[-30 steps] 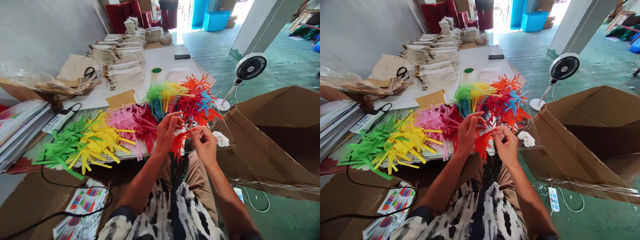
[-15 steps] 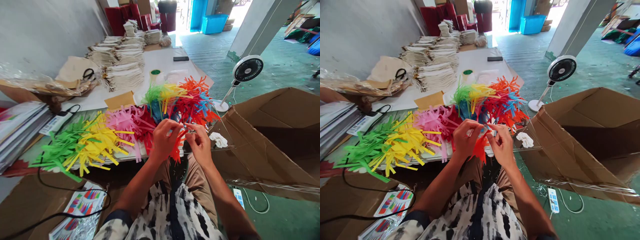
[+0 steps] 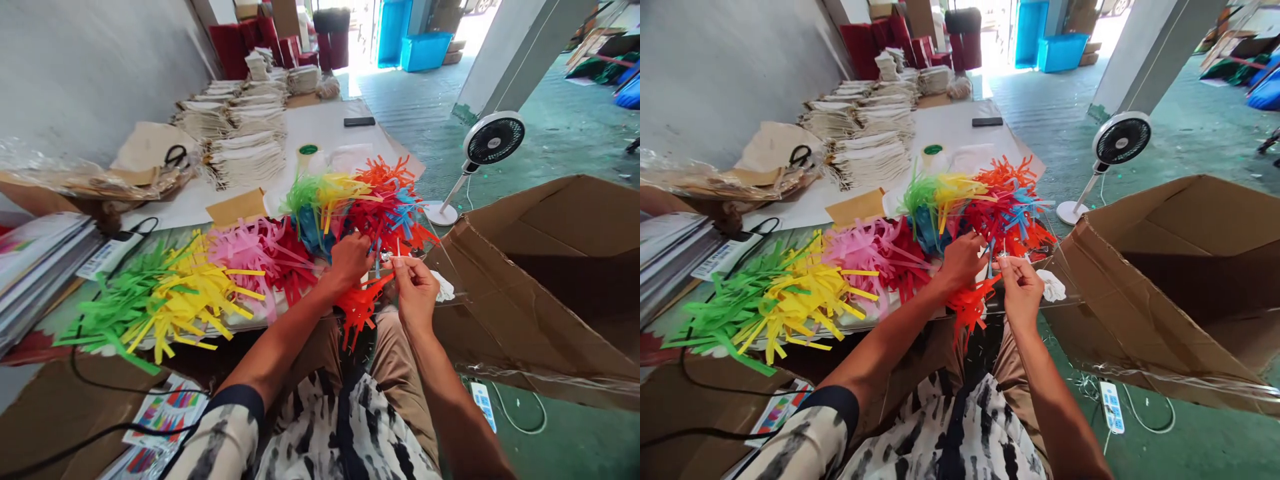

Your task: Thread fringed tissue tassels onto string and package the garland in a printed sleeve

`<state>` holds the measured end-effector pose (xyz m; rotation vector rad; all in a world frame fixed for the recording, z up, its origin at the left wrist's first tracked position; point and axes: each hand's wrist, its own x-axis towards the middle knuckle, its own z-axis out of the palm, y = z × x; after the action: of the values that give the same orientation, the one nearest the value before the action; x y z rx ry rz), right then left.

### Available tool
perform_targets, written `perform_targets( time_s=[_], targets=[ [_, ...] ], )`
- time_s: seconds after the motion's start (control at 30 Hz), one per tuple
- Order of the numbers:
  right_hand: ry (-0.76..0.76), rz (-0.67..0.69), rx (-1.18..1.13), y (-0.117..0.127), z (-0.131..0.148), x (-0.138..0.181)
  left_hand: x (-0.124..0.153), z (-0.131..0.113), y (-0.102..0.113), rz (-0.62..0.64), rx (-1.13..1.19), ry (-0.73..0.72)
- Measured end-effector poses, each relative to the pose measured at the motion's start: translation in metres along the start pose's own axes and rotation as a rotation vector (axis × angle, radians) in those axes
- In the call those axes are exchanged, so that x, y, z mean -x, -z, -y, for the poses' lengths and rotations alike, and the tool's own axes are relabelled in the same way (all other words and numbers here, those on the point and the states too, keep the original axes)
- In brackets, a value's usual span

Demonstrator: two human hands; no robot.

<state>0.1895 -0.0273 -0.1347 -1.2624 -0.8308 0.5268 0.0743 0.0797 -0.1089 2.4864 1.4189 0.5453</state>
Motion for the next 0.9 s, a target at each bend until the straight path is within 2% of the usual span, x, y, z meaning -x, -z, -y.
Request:
perform_targets(
  time_s=[0.1, 0.27, 0.37, 0.47, 0.6, 0.67, 0.73, 0.8, 0.9],
  targets=[
    [0.019, 0.01, 0.002, -0.001, -0.004, -0.002, -0.001, -0.013, 0.008, 0.004, -0.108, -0.056],
    [0.195, 0.1, 0.188, -0.009, -0.004, -0.015, -0.009, -0.013, 0.051, -0.088, -0.076, -0.193],
    [0.221, 0.164, 0.289, -0.015, -0.006, -0.031, -0.02, -0.006, 0.078, -0.122, 0.143, -0.223],
    [0.189, 0.168, 0.343, -0.017, -0.011, -0.044, -0.026, -0.001, 0.096, -0.189, 0.331, -0.244],
    [0.16, 0.185, 0.399, -0.015, -0.02, -0.048, -0.026, 0.01, 0.108, -0.349, 0.657, -0.202],
    [0.161, 0.193, 0.413, -0.015, -0.02, -0.043, -0.025, 0.019, 0.113, -0.424, 0.882, -0.179],
    [0.173, 0.209, 0.406, -0.013, -0.017, -0.035, -0.02, 0.027, 0.122, -0.505, 0.992, -0.192],
    [0.185, 0.228, 0.384, -0.011, -0.013, -0.026, -0.012, 0.032, 0.135, -0.607, 0.932, -0.212],
    [0.169, 0.19, 0.339, -0.006, -0.009, -0.015, 0.008, 0.031, 0.156, -0.733, 0.678, -0.245]
  ],
)
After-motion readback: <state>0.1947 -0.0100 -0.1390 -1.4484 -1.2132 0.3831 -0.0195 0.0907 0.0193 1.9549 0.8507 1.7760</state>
